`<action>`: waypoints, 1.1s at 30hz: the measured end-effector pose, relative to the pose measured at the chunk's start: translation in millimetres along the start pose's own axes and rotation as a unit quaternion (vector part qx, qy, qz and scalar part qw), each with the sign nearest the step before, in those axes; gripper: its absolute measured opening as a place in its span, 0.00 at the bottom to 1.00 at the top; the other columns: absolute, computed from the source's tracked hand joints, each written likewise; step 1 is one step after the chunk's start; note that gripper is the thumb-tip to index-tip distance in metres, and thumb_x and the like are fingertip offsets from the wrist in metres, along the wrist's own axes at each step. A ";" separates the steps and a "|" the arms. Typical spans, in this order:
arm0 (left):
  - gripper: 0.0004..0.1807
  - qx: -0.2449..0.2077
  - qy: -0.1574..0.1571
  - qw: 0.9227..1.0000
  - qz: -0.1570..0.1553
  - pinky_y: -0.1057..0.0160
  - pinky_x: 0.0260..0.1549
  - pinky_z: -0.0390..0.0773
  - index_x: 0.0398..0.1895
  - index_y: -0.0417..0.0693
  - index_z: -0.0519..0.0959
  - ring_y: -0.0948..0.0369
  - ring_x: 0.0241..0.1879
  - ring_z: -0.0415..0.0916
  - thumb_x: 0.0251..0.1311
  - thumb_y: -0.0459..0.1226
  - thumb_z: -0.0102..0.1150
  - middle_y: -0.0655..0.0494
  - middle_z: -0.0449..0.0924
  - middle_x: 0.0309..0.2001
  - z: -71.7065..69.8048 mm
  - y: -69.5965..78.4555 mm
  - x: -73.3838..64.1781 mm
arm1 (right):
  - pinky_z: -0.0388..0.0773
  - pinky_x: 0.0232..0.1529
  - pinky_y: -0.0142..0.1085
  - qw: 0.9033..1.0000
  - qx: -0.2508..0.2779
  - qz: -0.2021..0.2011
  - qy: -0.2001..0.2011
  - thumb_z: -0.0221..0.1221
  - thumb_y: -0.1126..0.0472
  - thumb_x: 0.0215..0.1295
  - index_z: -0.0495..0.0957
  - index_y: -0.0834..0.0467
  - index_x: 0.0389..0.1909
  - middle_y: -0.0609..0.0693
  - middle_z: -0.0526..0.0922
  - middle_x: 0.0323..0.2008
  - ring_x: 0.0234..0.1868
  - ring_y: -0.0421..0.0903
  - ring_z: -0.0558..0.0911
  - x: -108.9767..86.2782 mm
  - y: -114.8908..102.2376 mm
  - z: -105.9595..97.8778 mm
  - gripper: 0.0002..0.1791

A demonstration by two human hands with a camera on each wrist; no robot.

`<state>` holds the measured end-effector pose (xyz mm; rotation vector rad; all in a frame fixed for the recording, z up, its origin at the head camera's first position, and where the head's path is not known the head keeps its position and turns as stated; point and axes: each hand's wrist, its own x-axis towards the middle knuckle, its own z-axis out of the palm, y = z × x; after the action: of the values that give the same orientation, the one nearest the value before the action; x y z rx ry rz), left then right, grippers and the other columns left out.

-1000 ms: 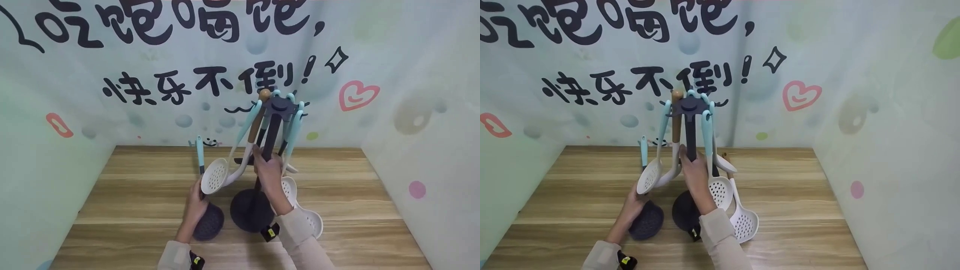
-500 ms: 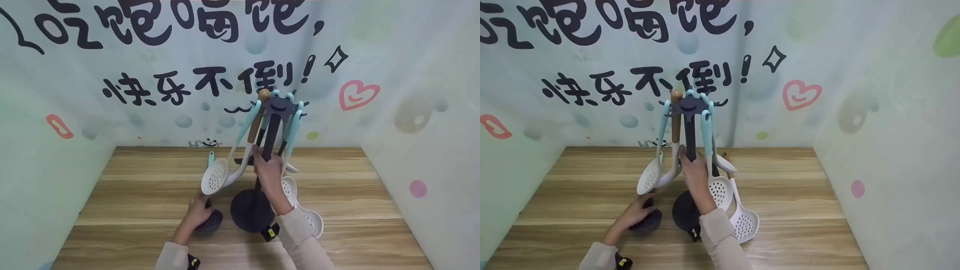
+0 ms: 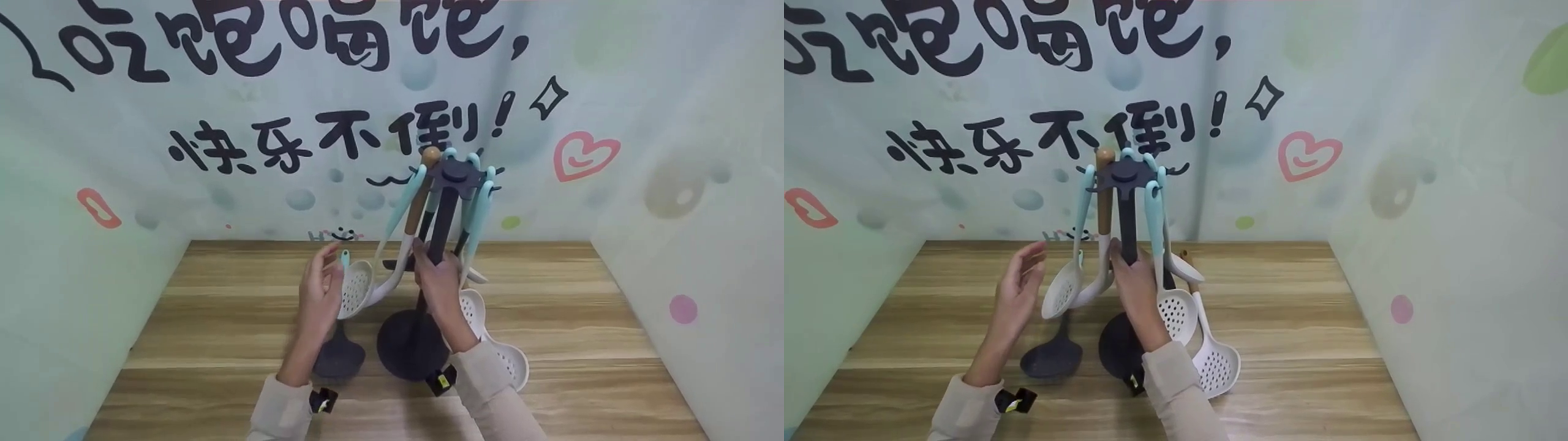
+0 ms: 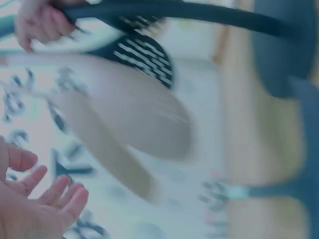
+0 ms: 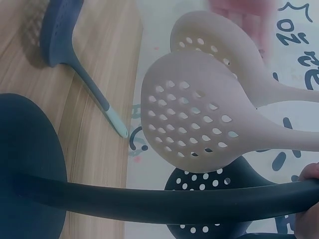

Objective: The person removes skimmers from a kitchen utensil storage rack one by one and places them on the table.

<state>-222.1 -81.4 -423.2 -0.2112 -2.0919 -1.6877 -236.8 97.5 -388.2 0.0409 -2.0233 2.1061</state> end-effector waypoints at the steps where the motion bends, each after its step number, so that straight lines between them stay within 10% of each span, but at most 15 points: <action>1: 0.20 -0.003 -0.011 0.999 0.030 0.52 0.58 0.68 0.61 0.39 0.66 0.50 0.59 0.66 0.67 0.33 0.45 0.44 0.68 0.60 3.5 9.2 1.0 | 0.55 0.15 0.30 1.000 0.001 0.000 -0.001 0.53 0.54 0.66 0.62 0.53 0.12 0.41 0.61 0.07 0.10 0.38 0.60 -0.5 -1.4 0.2 0.22; 7: 0.27 -0.005 -0.094 0.988 0.126 0.53 0.61 0.65 0.68 0.43 0.58 0.54 0.63 0.63 0.67 0.35 0.48 0.48 0.63 0.65 20.8 42.9 5.4 | 0.55 0.14 0.32 1.000 -0.002 0.004 -0.004 0.53 0.52 0.66 0.63 0.52 0.12 0.42 0.61 0.07 0.09 0.39 0.60 5.1 8.8 -1.0 0.22; 12: 0.30 0.042 -0.135 0.985 0.095 0.53 0.61 0.65 0.70 0.47 0.53 0.54 0.63 0.65 0.68 0.40 0.47 0.48 0.63 0.65 26.0 52.5 6.9 | 0.55 0.14 0.32 1.000 -0.004 0.003 0.011 0.54 0.50 0.65 0.64 0.53 0.12 0.42 0.61 0.07 0.10 0.40 0.60 6.7 12.5 -1.1 0.23; 18: 0.19 0.112 -0.121 0.982 0.088 0.54 0.52 0.73 0.59 0.40 0.66 0.53 0.52 0.73 0.69 0.40 0.45 0.45 0.73 0.52 24.3 47.5 5.6 | 0.55 0.14 0.31 1.000 0.006 0.000 0.024 0.55 0.51 0.63 0.63 0.53 0.11 0.42 0.61 0.07 0.10 0.39 0.60 6.8 12.4 0.7 0.23; 33: 0.12 0.104 -0.078 0.985 0.117 0.62 0.43 0.78 0.48 0.39 0.75 0.58 0.40 0.78 0.67 0.36 0.48 0.48 0.77 0.41 21.6 43.9 7.7 | 0.54 0.13 0.32 1.000 0.000 0.013 0.007 0.53 0.53 0.66 0.62 0.53 0.12 0.42 0.60 0.07 0.09 0.39 0.59 6.4 8.3 -0.3 0.23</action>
<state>-217.2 -51.2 -384.3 -0.5155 -2.2384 -1.3439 -244.5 98.4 -395.3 -0.0007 -2.0263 2.1150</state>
